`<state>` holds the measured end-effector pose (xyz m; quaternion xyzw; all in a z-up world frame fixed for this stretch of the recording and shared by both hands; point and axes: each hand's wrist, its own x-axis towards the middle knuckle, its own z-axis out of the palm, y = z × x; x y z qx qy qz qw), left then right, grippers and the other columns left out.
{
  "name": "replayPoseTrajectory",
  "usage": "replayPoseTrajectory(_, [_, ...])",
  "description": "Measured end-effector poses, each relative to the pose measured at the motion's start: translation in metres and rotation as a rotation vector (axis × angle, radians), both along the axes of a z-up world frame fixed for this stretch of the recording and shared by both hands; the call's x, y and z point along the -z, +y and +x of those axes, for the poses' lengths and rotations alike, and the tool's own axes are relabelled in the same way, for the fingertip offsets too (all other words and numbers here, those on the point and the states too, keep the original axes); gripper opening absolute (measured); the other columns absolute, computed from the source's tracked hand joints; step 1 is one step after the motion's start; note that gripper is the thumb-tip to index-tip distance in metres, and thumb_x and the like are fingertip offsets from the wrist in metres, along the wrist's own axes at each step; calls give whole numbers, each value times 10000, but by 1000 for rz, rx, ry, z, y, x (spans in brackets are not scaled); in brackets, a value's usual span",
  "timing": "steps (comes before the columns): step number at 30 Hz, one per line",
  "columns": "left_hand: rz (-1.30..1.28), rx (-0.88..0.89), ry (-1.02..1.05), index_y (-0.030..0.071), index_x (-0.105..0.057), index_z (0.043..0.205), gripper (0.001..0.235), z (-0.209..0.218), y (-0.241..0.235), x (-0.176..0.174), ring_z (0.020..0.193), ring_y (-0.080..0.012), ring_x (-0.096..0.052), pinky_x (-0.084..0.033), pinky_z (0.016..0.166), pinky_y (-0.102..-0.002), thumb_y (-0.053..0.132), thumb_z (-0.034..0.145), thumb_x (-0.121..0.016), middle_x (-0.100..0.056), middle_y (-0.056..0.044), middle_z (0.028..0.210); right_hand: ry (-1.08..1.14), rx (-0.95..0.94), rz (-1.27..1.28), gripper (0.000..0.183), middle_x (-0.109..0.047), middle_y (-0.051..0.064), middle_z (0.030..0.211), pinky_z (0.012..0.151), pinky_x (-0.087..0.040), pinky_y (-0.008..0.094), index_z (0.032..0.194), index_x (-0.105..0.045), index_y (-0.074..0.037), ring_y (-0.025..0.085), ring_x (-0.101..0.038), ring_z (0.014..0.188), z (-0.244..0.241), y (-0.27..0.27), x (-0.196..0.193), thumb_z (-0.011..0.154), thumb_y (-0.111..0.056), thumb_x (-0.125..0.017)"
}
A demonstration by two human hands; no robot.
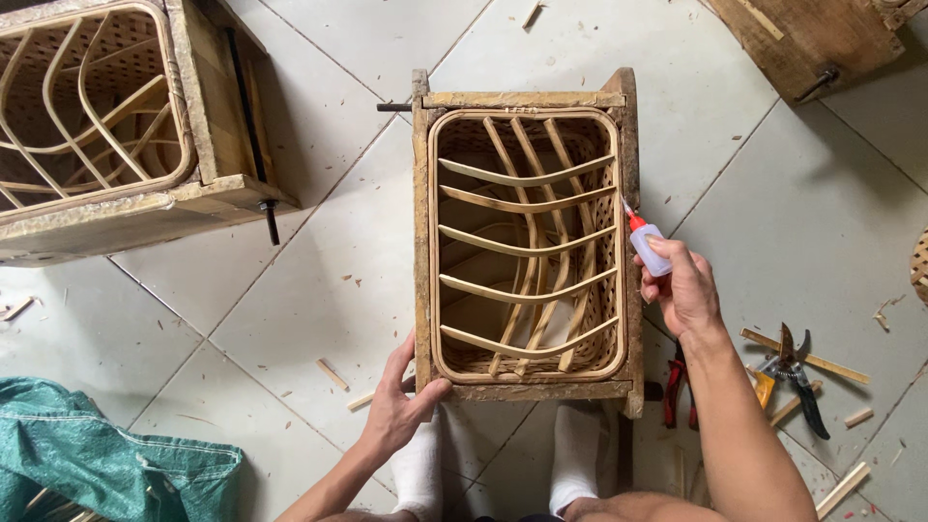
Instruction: The person inserts thin wooden strips into a rectangular basket frame, secures them with a hammer, and applies glue along the joints. The person works on the basket while sitting on the floor.
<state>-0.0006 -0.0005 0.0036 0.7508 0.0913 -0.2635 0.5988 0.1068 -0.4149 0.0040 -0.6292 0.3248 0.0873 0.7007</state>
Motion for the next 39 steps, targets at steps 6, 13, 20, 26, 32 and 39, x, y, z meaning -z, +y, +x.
replayPoseTrajectory(6, [-26,-4,-46,189,-322,1583,857,0,-1,5,1468,-296,-418,-509,1103,-465,299,858,-765,-401,-144,1571,-35,-65,-70,404,-608,78,777,474,-482,245,993,-655,25,106,-545,555,-46,5,-12,924,-373,-658])
replayPoseTrajectory(13, [-32,4,-42,203,-310,1590,877,-2,1,5,1472,-301,-410,-485,1124,-493,347,856,-766,-396,-142,1571,-30,-45,-50,341,-653,47,826,477,-465,236,975,-671,-2,78,-553,598,-67,10,-10,918,-338,-654])
replayPoseTrajectory(20, [-52,1,-26,206,-302,1594,889,-1,0,6,1477,-297,-401,-466,1141,-499,368,853,-765,-384,-142,1572,-14,-37,-91,359,-641,70,817,479,-452,250,967,-667,23,95,-541,592,-65,11,-8,945,-335,-651])
replayPoseTrajectory(26, [-61,-3,-37,195,-312,1596,884,0,0,7,1483,-304,-395,-463,1139,-503,346,856,-771,-381,-146,1582,-14,-5,-25,344,-642,65,816,493,-468,245,1035,-656,24,89,-553,586,-108,14,-15,952,-309,-630])
replayPoseTrajectory(32, [-59,-13,-17,194,-304,1598,890,-2,0,6,1470,-302,-413,-480,1125,-495,318,852,-772,-385,-147,1569,35,43,29,324,-636,58,789,485,-445,247,1017,-653,37,87,-541,585,-143,11,-8,953,-280,-649])
replayPoseTrajectory(39, [-31,5,-57,183,-314,1597,889,-2,1,7,1479,-301,-402,-476,1127,-501,327,853,-779,-387,-149,1580,46,80,42,295,-637,50,788,456,-425,235,993,-652,13,76,-535,574,-141,10,-1,941,-278,-652])
